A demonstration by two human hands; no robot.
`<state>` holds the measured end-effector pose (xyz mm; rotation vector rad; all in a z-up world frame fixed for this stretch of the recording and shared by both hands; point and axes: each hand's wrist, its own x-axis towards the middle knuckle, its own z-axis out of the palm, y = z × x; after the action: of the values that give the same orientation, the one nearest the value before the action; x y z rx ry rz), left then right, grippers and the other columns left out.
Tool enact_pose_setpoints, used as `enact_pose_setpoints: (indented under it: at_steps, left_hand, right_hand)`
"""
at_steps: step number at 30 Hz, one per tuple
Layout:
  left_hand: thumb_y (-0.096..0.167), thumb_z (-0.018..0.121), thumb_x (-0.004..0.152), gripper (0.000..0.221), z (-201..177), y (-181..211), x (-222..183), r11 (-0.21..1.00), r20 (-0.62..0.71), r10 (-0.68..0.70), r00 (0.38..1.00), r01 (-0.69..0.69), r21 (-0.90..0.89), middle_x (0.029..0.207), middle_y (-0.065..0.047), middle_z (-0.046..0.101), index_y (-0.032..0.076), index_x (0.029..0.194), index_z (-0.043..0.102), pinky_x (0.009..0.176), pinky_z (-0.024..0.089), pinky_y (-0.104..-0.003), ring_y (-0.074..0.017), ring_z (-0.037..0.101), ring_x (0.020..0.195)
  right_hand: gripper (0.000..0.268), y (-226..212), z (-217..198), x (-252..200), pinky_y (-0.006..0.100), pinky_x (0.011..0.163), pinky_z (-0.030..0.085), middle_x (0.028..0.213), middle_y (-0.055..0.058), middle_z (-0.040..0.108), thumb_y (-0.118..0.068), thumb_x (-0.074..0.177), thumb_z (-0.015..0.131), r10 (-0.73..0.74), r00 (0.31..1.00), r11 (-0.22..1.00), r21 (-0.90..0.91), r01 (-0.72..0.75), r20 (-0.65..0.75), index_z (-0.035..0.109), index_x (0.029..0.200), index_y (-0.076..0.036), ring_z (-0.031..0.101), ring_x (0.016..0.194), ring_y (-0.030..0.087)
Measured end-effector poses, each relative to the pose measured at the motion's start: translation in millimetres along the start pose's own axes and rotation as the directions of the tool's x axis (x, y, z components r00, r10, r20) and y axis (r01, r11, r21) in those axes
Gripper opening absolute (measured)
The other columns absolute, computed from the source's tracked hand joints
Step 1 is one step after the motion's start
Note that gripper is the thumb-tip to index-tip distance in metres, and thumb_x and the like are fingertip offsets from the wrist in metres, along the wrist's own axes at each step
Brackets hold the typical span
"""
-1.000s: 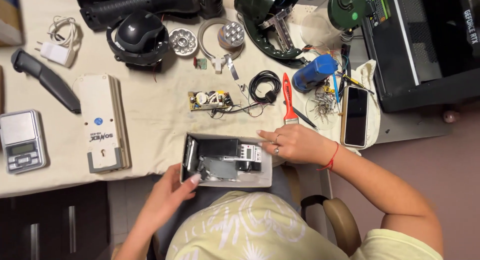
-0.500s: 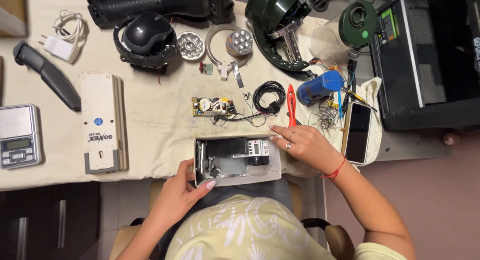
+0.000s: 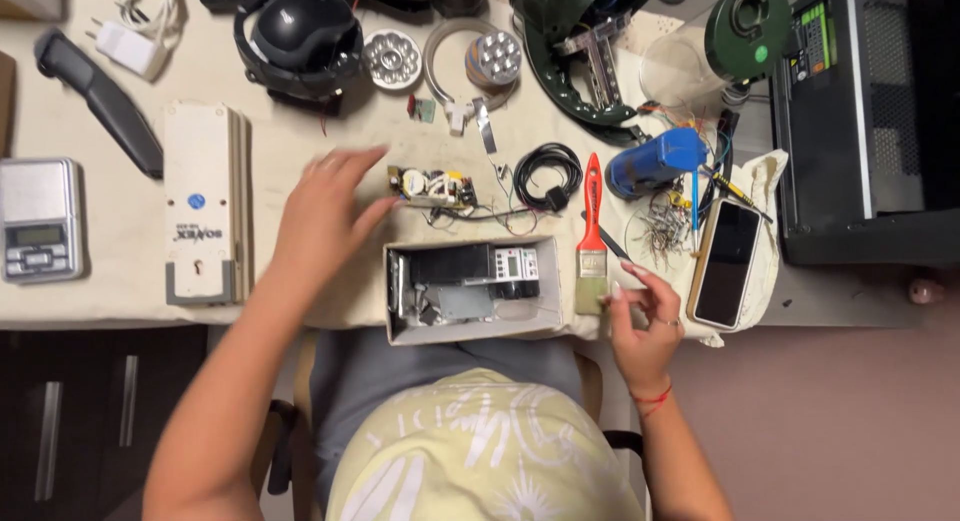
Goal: Packing various electronic components, including circuit boards and batteries, into a small box at a repair bench.
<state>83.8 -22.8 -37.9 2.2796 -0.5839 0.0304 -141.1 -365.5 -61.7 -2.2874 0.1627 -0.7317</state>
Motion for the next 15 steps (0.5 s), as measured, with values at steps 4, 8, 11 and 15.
enact_pose_setpoints:
  at_steps: [4, 8, 11, 15]
  left_hand:
    - [0.022, 0.085, 0.076, 0.061, 21.6, -2.2, 42.5, 0.929, 0.291, 0.228, 0.929, -0.297, 0.22, 0.126, -0.011, 0.07, 0.013, 0.134, 0.068, 0.104, 0.046, -0.05, -0.0372, 0.062, 0.12]
    - [0.018, 0.086, 0.075, 0.049, 44.3, -5.5, 48.9, 0.892, 0.429, 0.213, 0.878, -0.354, 0.281, 0.109, -0.007, 0.075, 0.012, 0.122, 0.074, 0.102, 0.048, -0.043, -0.0301, 0.069, 0.109]
    - [0.019, 0.088, 0.073, 0.051, 50.6, -14.1, 47.3, 0.875, 0.343, 0.26, 0.903, -0.37, 0.312, 0.106, -0.009, 0.07, 0.009, 0.121, 0.074, 0.093, 0.052, -0.043, -0.0327, 0.066, 0.105]
    - [0.024, 0.087, 0.077, 0.05, 31.5, -12.0, 29.0, 0.782, 0.168, 0.373, 0.912, -0.407, 0.471, 0.104, -0.005, 0.063, 0.01, 0.123, 0.07, 0.085, 0.053, -0.036, -0.0273, 0.064, 0.1]
  right_hand:
    - [0.029, 14.9, -11.0, -41.3, 0.035, 0.068, 0.059, 0.117, 0.023, 0.071, 0.008, 0.098, 0.065, 0.118, 0.984, 0.993, 0.031, -0.115, -0.134, 0.05, 0.123, 0.006, 0.072, 0.07, 0.025]
    - [0.027, 29.9, -21.9, -70.5, 0.035, 0.064, 0.059, 0.11, 0.025, 0.07, 0.01, 0.1, 0.061, 0.212, 0.943, 0.977, 0.087, -0.196, -0.255, 0.047, 0.123, 0.007, 0.07, 0.065, 0.024]
    - [0.026, 44.9, -27.6, -90.8, 0.034, 0.06, 0.057, 0.106, 0.024, 0.07, 0.009, 0.103, 0.06, 0.235, 0.923, 0.972, 0.09, -0.218, -0.305, 0.045, 0.124, 0.007, 0.067, 0.06, 0.023]
    - [0.026, 50.2, -27.7, -97.9, 0.034, 0.058, 0.057, 0.104, 0.026, 0.068, 0.009, 0.104, 0.057, 0.265, 0.906, 0.963, 0.137, -0.231, -0.329, 0.041, 0.125, 0.007, 0.065, 0.058, 0.023]
